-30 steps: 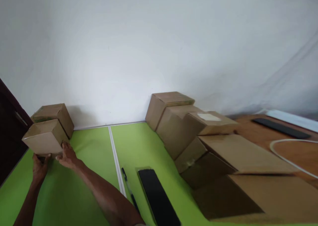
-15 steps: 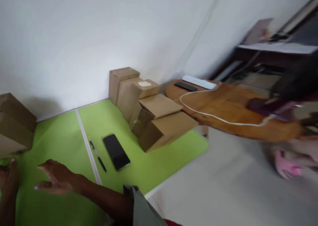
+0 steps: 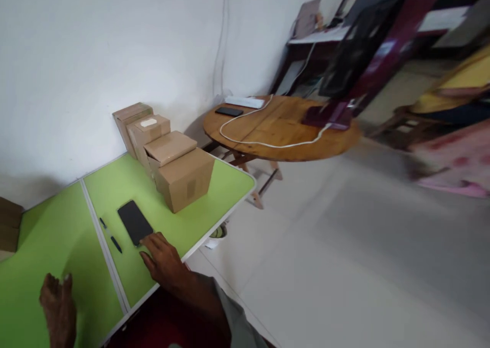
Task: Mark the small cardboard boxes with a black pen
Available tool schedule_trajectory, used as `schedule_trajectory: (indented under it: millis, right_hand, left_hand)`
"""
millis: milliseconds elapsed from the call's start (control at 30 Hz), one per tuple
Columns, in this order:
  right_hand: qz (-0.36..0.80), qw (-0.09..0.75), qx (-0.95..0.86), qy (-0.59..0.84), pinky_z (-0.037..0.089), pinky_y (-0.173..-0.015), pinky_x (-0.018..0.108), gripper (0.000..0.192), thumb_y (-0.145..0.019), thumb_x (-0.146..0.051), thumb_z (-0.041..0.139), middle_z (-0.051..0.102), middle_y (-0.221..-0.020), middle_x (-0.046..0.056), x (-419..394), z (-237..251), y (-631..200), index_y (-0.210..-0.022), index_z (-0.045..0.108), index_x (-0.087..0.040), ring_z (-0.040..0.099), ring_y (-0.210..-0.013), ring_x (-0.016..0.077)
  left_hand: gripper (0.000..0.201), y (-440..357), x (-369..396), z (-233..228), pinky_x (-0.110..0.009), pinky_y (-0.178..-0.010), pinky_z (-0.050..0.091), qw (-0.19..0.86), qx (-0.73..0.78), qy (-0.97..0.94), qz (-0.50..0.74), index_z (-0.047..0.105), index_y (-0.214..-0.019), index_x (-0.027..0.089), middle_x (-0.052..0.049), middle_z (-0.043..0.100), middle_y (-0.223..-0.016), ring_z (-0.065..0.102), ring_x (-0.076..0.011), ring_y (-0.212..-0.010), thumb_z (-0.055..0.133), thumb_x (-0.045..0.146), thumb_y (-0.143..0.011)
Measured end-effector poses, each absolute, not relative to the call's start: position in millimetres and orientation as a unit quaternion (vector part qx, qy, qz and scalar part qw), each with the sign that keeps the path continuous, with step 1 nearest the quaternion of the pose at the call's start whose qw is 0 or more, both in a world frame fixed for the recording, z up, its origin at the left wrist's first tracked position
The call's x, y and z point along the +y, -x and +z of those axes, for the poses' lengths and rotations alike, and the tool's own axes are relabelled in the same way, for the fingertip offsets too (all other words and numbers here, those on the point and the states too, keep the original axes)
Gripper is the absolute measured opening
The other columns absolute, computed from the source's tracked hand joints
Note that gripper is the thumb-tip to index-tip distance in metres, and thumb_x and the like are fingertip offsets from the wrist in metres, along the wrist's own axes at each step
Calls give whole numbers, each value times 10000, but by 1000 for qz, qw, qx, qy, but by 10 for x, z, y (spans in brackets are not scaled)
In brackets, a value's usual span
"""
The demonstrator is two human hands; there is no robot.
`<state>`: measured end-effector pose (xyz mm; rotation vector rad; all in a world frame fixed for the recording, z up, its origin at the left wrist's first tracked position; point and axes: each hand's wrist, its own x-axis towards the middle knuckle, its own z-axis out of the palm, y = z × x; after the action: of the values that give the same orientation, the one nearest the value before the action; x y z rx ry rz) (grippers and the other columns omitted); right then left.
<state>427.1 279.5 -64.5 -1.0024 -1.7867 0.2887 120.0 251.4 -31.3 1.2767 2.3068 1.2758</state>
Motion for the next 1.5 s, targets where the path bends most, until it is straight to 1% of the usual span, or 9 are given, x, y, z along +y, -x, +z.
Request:
schedule_trajectory:
  millis: [33,100,200,367,467,900,1300,1367,1500]
  right_hand:
    - [117,516,-734,426,683,-905,471,322,-1050,-138,628,793,-1114,132,2789,-643,-4302,-1344,702,-248,757,-1030,312]
    - [114,518,-719,448,679,-911,466,313,-1053,-135,617,792,-1111,132,2814,-632,-4393,-1331,709,-246,754,-1037,309]
    - [116,514,-702,479,676,-911,467,271,-1043,-134,634,790,-1089,129,2888,-651,-4534,-1274,728,-241,749,-1032,313]
    - [129,512,-686,501,673,-914,471,247,-1025,-132,650,785,-1106,136,2991,-814,-4530,-1242,731,-219,744,-1029,316]
    - [136,509,-679,511,662,-931,483,249,-1024,-131,641,783,-1117,133,3033,-913,-4460,-1233,736,-228,730,-1037,318]
    - [138,495,-684,518,632,-930,484,207,-1024,-133,623,772,-1093,131,3045,-1036,-4431,-1156,749,-229,697,-1019,321]
    - [153,549,-641,514,643,-847,449,165,-1049,-193,602,786,-995,110,3046,-996,-4437,-1061,759,-242,735,-923,297]
    - [149,563,-627,517,651,-845,435,166,-1065,-210,595,781,-1003,105,2989,-942,-4443,-1087,756,-245,742,-930,286]
    - [78,622,-547,554,640,-870,438,253,-1120,-285,576,721,-1219,152,2869,-740,-4707,-1347,680,-246,717,-1103,299]
  left_hand:
    - [1053,-1389,2542,-291,-774,-1160,483,103,782,-438,431,450,-1625,63,-350,499,-1567,575,-545,-1448,607,826,-918]
    - [1104,-1729,2613,-234,-780,-1191,450,94,771,-462,429,384,-1691,46,-376,415,-1658,546,-549,-1482,587,825,-935]
    - [1045,-2140,2738,-169,-736,-1230,438,87,723,-531,433,430,-1672,60,-332,476,-1633,559,-500,-1473,594,794,-947]
    - [826,-2511,2844,-230,-621,-1273,443,91,662,-607,430,499,-1618,148,-251,556,-1569,580,-398,-1484,637,666,-989]
    - [767,-2488,2818,-300,-624,-1255,463,83,661,-612,426,512,-1603,152,-246,572,-1546,578,-394,-1482,645,615,-1006]
    - [753,-2147,2711,-641,-645,-1248,464,90,697,-577,416,523,-1584,167,-221,590,-1481,568,-401,-1452,669,593,-980]
    - [731,-2130,2697,-669,-637,-1251,468,98,701,-566,423,541,-1558,178,-207,592,-1482,581,-404,-1455,656,616,-983]
    - [727,-2152,2693,-631,-650,-1247,468,100,699,-566,425,542,-1560,179,-208,595,-1475,572,-412,-1462,655,606,-983]
    - [805,-2338,2762,-437,-709,-1259,421,107,679,-577,440,474,-1636,149,-261,540,-1546,499,-453,-1527,655,603,-997]
